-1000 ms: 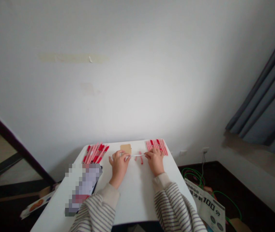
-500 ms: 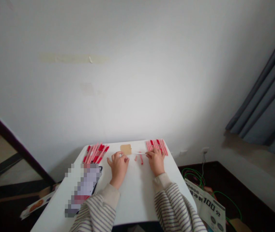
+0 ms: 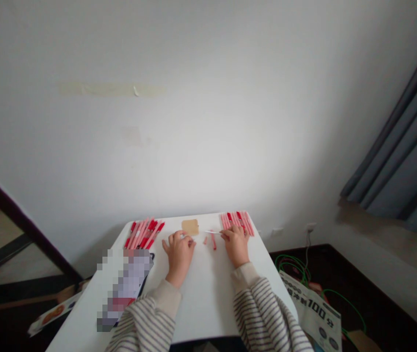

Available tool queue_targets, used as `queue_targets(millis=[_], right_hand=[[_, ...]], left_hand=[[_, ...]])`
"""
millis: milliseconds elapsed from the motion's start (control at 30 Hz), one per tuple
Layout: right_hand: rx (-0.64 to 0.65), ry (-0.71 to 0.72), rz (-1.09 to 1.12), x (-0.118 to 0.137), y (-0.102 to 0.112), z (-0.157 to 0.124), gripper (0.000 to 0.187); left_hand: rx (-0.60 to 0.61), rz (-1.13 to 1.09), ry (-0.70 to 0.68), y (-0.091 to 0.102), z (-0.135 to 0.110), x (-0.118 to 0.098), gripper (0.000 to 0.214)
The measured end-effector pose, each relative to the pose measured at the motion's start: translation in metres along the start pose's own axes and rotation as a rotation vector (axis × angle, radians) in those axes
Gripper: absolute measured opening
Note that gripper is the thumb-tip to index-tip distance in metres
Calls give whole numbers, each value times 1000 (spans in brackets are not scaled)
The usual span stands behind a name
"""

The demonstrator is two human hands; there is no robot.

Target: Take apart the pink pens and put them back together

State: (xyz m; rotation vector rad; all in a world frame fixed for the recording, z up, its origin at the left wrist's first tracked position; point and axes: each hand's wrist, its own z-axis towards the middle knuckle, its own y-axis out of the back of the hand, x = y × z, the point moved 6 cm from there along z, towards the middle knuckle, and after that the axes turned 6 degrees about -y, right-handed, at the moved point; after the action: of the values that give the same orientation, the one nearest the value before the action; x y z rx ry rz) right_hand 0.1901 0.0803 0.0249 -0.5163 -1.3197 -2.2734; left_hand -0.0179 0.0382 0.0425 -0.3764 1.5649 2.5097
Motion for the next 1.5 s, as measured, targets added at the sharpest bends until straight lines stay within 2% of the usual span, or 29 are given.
queue_targets(millis=[300, 600, 833, 1000, 1200, 1500], right_hand=[[1, 74, -12, 4, -3, -1, 17], [27, 105, -6, 6, -8, -1, 17], [3, 49, -13, 1, -5, 1, 30], [-4, 39, -37, 2, -2, -1, 31], [-5, 35, -44, 4, -1, -2, 30], [-9, 43, -68, 6, 0, -3, 28]], left_hand=[[-23, -100, -46, 3, 1, -8, 31], [-68, -138, -77, 3, 0, -10, 7], [-102, -136, -42, 5, -1, -7, 11], [-111, -73, -42, 4, -4, -11, 14], [-44, 17, -77, 3, -10, -20, 16], [6, 66, -76, -2, -11, -19, 15]])
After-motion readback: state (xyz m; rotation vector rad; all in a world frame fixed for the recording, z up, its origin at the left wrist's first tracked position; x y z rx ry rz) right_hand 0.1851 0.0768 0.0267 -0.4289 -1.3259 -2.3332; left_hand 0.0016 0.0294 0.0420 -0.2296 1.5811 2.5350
